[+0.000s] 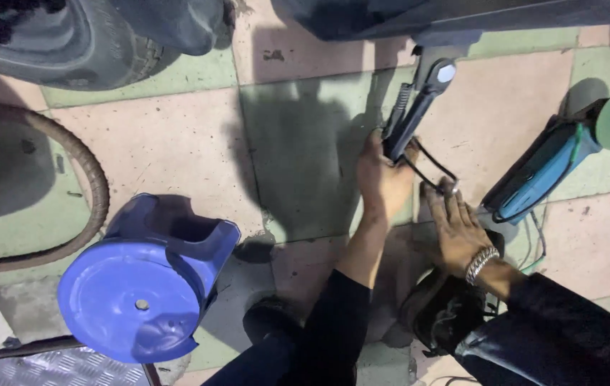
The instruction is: Using an angle grinder to grind and shape a motorcycle kickstand.
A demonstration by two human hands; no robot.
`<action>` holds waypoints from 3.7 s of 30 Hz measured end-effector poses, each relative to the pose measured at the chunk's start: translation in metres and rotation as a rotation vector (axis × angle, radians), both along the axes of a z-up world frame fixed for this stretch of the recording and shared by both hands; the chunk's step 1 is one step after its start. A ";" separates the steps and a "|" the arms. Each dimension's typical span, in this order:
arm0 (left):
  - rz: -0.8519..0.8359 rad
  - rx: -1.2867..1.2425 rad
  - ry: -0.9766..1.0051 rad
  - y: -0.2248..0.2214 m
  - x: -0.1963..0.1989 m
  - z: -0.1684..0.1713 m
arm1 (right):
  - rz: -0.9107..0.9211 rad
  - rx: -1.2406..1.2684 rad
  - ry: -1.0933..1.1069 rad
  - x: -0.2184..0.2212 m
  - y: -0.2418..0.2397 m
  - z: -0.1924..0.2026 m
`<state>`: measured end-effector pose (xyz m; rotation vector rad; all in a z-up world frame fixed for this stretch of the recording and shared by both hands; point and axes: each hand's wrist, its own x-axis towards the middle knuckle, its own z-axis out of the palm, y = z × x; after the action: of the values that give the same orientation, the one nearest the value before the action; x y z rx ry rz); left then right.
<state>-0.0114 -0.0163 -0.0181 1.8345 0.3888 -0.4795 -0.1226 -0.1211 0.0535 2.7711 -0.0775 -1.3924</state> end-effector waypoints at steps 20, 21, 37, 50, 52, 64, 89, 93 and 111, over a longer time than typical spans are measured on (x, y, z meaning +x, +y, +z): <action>-0.344 -0.230 -0.263 0.138 0.067 0.074 | -0.077 0.067 -0.241 -0.036 -0.001 -0.085; -0.363 -0.277 -0.255 0.142 0.067 0.070 | -0.061 0.039 -0.213 -0.035 0.000 -0.082; -0.410 -0.085 0.238 0.032 0.036 0.035 | -0.023 0.026 -0.276 -0.114 -0.045 -0.158; 0.090 -0.159 0.026 -0.011 0.007 0.017 | 0.140 -0.075 -0.118 -0.100 -0.040 -0.146; 0.140 -0.173 0.035 -0.021 0.004 0.015 | 0.099 -0.047 -0.171 -0.105 -0.042 -0.150; -0.059 -0.173 0.115 0.018 0.023 0.030 | 0.095 -0.008 -0.288 -0.101 -0.038 -0.147; 0.248 -0.220 -0.003 -0.052 -0.003 0.012 | 0.067 -0.085 -0.045 -0.104 -0.043 -0.150; 0.351 -0.157 -0.092 -0.058 0.008 0.027 | 0.092 -0.105 -0.039 -0.117 -0.035 -0.159; 0.372 -0.293 0.026 -0.087 -0.004 0.022 | 0.220 -0.181 -0.006 -0.176 -0.087 -0.225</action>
<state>-0.0157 -0.1032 0.0039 1.4334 0.6291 -0.2851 -0.2988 -0.2079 -0.1720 2.5475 0.0937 -1.2571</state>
